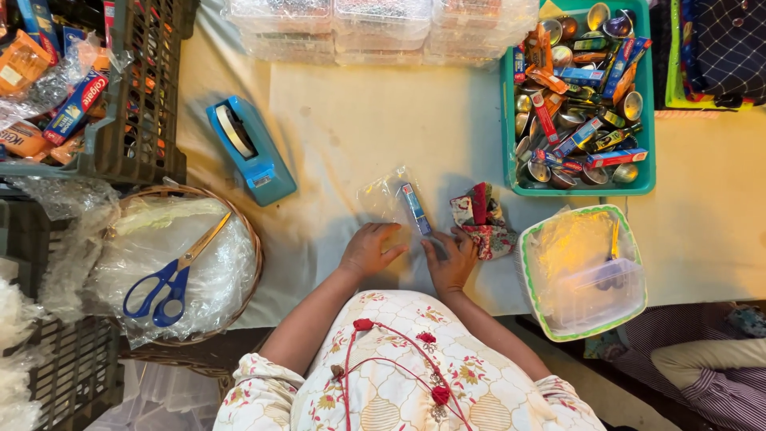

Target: Packing small items into a plastic container and wrapping it with bubble wrap.

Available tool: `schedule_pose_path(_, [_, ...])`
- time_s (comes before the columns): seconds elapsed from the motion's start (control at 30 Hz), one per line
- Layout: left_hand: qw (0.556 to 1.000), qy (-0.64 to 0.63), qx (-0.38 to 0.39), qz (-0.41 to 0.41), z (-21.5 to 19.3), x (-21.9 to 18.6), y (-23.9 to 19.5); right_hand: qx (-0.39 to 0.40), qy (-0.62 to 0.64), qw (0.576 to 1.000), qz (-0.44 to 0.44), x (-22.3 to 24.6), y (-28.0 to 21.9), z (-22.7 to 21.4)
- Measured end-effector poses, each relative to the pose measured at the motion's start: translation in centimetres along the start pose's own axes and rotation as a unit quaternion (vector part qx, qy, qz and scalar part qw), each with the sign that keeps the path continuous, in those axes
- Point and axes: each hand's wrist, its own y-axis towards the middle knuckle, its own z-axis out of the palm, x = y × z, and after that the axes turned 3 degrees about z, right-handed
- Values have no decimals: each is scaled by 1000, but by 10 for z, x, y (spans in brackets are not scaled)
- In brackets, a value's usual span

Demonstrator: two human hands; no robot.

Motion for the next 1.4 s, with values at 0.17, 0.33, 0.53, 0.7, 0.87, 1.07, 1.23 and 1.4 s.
schedule_pose_path(0.17, [1000,-3,-2,-5,0,0,-2,-20,8,999,28,-1,6,9])
schedule_pose_path(0.33, [999,19,15,36,-3,-3,-2,-26,-6,998,49,-1,6,14])
schedule_pose_path(0.53, [997,57,12,51,3,0,-1,-24,5,998,56,5,8,13])
schedule_pose_path(0.7, [992,122,33,9,28,12,3,-54,51,996,55,1,13,21])
schedule_pose_path(0.87, [989,136,49,-25,2,-28,26,-36,143,985,89,-3,13,31])
schedule_pose_path(1.07, [975,217,32,-25,22,-14,29,-39,137,988,57,-2,15,28])
schedule_pose_path(1.23, [989,141,-7,-34,15,-17,28,-21,40,998,33,8,23,26])
schedule_pose_path(1.4, [994,102,-45,17,6,-17,28,-6,25,999,38,7,23,33])
